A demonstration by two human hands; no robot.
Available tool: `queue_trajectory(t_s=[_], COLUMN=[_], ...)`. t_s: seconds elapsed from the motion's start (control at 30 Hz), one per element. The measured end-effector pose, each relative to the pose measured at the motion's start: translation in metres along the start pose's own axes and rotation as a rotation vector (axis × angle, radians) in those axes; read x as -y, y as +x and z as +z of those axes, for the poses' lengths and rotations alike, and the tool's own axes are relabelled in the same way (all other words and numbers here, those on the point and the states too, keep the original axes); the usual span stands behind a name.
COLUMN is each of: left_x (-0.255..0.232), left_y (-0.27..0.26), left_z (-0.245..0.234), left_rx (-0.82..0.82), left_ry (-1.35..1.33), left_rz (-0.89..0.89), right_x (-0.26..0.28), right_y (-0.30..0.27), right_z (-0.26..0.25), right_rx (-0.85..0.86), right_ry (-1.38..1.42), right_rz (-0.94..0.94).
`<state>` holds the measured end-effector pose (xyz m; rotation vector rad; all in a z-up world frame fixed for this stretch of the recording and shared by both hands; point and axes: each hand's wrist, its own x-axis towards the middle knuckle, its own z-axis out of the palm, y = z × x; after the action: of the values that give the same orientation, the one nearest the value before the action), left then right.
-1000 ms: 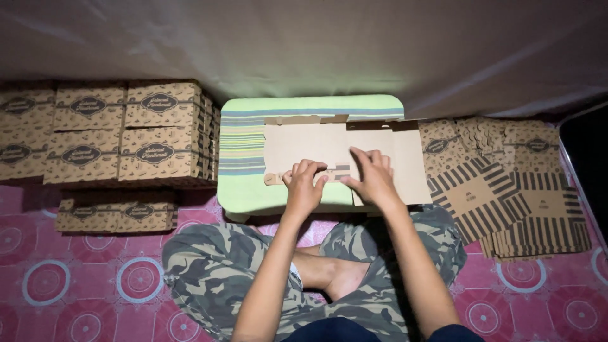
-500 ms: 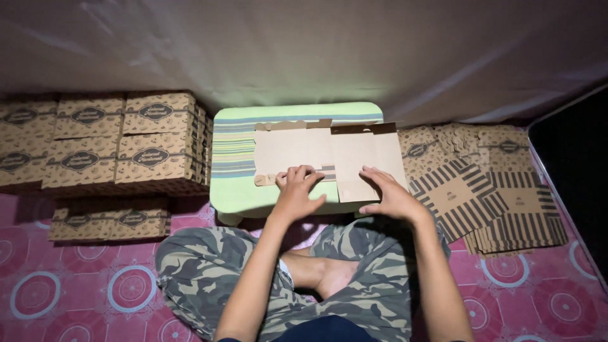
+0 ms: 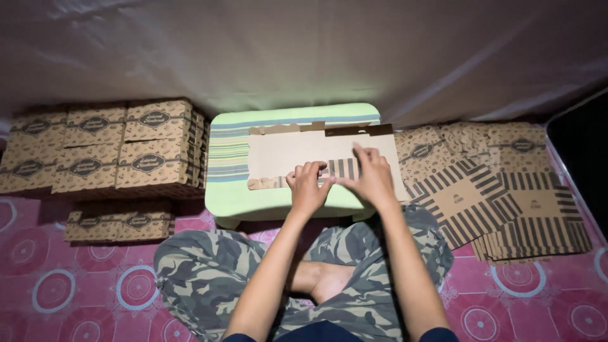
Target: Folding flat cardboard templates into boxes and stacking them.
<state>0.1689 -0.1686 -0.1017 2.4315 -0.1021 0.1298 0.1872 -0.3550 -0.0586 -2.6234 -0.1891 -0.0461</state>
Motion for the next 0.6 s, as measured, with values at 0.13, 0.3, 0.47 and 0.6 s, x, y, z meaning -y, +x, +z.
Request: queue_trajectory(t_s=[0.13, 0.3, 0.47, 0.6], left_x=[-0.006, -0.011, -0.013, -0.015], left_y=[0.0, 0.0, 0.001, 0.0], left_z=[-0.004, -0.007, -0.008, -0.01], left_rx=[0.021, 0.024, 0.023, 0.017], left_ry=[-0.009, -0.032, -0.042, -0.036], left_rz=[-0.041, -0.06, -0.069, -0.055], right_x=[0.004, -0.018, -0.039, -0.05], right_y=[0.0, 0.002, -0.007, -0.021], right_z=[0.006, -0.015, -0.046, -0.057], right_rx=[0.113, 0.17, 0.18, 0.184], right_ry=[0.024, 0.103, 0.139, 0.17], right_rz=[0.068, 0.186, 0.295, 0.359])
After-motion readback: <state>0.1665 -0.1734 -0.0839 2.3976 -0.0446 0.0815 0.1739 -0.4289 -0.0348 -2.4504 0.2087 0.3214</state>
